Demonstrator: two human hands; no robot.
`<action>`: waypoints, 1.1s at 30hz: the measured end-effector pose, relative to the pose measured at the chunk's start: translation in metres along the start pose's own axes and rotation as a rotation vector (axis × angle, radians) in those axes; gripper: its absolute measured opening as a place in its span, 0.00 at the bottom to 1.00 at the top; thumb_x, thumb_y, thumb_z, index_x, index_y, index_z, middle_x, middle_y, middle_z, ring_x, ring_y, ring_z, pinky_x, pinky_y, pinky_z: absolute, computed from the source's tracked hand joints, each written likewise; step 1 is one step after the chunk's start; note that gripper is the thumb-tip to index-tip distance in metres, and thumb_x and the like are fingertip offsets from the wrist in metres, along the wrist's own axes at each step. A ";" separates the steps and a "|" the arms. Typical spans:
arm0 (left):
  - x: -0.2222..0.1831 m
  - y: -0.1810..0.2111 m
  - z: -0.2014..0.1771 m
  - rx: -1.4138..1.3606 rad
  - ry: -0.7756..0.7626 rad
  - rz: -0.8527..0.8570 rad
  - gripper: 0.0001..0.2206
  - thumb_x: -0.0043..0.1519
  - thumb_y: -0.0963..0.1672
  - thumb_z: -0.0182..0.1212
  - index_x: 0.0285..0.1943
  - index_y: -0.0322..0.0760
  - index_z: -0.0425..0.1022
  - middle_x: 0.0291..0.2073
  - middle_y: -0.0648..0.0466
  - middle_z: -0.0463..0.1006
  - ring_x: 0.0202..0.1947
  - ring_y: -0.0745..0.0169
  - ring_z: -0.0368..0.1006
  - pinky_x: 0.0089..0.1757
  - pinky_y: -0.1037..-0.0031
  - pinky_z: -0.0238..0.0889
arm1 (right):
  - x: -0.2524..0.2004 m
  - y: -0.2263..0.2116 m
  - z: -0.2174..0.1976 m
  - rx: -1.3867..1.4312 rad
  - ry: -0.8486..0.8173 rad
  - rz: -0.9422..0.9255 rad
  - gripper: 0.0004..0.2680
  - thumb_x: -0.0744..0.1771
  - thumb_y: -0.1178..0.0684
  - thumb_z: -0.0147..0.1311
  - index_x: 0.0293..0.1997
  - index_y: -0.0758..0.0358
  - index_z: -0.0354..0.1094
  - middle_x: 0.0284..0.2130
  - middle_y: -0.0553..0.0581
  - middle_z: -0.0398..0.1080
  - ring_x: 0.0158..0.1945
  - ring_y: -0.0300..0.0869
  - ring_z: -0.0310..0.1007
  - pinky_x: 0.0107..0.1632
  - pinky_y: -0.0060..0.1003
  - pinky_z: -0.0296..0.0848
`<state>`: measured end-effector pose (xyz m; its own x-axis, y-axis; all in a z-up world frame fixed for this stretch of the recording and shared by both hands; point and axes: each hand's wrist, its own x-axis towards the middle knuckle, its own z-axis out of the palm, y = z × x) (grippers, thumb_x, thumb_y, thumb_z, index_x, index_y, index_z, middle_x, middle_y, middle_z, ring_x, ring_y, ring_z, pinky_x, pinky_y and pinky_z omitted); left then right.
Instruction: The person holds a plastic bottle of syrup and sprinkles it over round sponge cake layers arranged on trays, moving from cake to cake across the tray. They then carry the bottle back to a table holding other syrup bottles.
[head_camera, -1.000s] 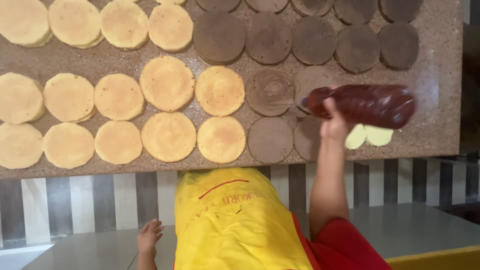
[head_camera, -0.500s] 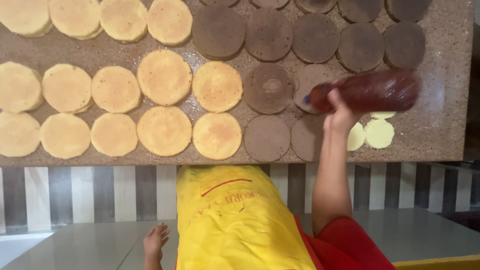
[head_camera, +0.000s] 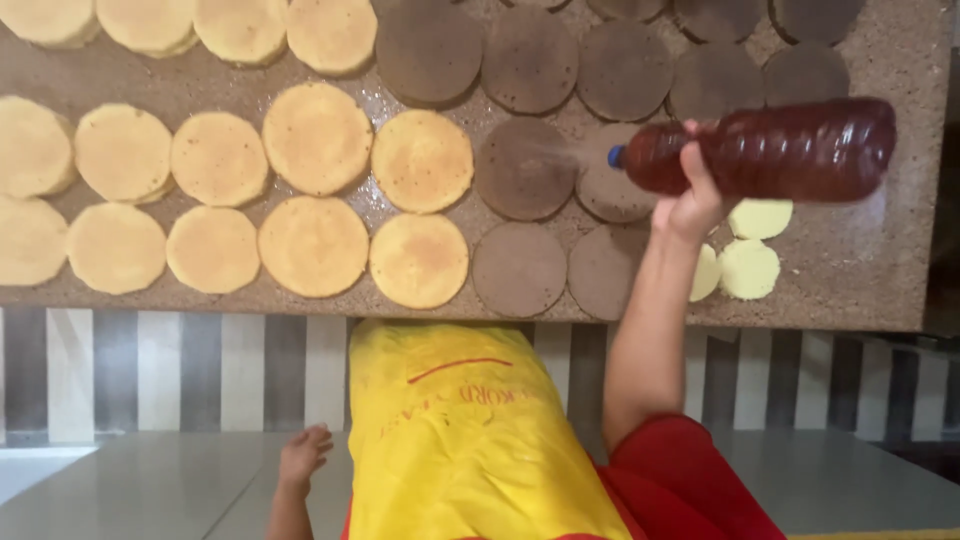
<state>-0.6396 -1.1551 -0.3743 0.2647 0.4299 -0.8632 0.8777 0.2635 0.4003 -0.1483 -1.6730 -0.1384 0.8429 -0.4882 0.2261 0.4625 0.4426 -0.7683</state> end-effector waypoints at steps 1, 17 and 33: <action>-0.003 0.003 -0.003 0.043 -0.004 -0.018 0.22 0.63 0.49 0.61 0.60 0.30 0.76 0.51 0.44 0.82 0.51 0.48 0.79 0.49 0.60 0.68 | -0.006 -0.007 -0.014 0.007 -0.140 0.014 0.16 0.68 0.69 0.65 0.60 0.62 0.66 0.52 0.60 0.72 0.55 0.51 0.73 0.67 0.47 0.75; 0.009 0.032 -0.002 0.146 -0.131 0.078 0.19 0.63 0.48 0.61 0.59 0.32 0.76 0.50 0.49 0.82 0.50 0.54 0.78 0.49 0.65 0.67 | -0.167 -0.045 -0.014 -0.032 -0.206 0.260 0.22 0.63 0.67 0.66 0.62 0.51 0.66 0.51 0.58 0.73 0.64 0.52 0.71 0.72 0.50 0.71; 0.037 0.007 -0.068 0.051 -0.044 0.014 0.19 0.65 0.48 0.60 0.58 0.31 0.75 0.49 0.47 0.82 0.49 0.52 0.78 0.47 0.63 0.69 | -0.170 -0.038 -0.063 -0.280 0.054 0.258 0.22 0.64 0.69 0.65 0.64 0.61 0.62 0.52 0.58 0.73 0.60 0.51 0.74 0.71 0.52 0.74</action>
<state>-0.6508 -1.0791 -0.3827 0.2934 0.3945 -0.8708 0.8926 0.2130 0.3972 -0.3266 -1.6547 -0.1853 0.9026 -0.4299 -0.0221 0.1377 0.3370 -0.9314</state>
